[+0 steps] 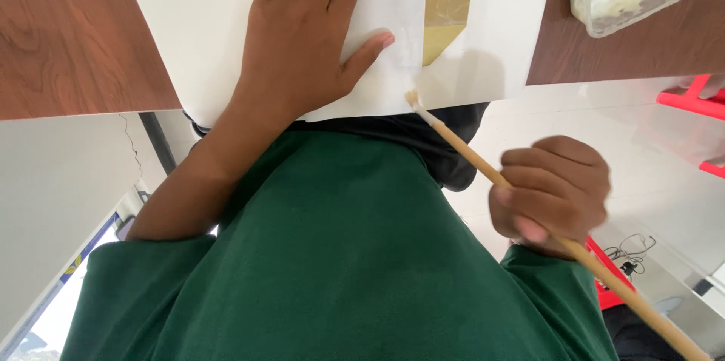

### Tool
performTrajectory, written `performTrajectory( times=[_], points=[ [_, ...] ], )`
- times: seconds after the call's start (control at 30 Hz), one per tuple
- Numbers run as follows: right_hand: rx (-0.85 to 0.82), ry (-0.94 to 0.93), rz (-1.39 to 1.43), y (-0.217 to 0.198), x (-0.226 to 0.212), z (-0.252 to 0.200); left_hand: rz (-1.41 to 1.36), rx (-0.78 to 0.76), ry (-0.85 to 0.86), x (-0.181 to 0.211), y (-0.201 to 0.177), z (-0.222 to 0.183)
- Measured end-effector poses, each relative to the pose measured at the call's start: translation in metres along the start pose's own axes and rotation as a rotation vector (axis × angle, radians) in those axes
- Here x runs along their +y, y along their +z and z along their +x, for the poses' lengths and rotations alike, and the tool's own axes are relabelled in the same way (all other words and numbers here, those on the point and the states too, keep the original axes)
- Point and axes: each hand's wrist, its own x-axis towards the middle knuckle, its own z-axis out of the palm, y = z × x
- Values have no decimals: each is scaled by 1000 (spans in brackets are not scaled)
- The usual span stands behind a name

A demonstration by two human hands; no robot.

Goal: Applying glue to paper sheets using a brush and folding them to assemble paper bags.

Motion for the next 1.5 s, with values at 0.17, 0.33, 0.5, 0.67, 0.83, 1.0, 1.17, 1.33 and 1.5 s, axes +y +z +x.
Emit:
performTrajectory(
  times=[0.17,0.33,0.5,0.67,0.83,1.0,1.17,1.33,1.5],
  points=[
    [48,10,-44,-3,-1,8,19,19,11,1,0,1],
    [-87,-53,35,9,12,-5,-46,-12,0,0,-4,3],
    [-7,-6,160,-1,7,-3,-11,-27,-13,1,-3,2],
    [177,23,-9,-2,9,-7,-17,-14,-3,1,-6,4],
    [-204,202,-86,2,-2,14,-26,-52,-8,2,-8,6],
    [-180,273,53,-6,-12,20,-73,-112,-45,5,-11,8],
    [286,129,-34,3,1,-6,-71,-106,-40,5,-11,9],
    [-156,265,-81,7,-4,22,-72,-118,-47,6,-13,10],
    [-2,288,106,7,-6,21,-70,-100,-29,6,-16,11]
  ],
)
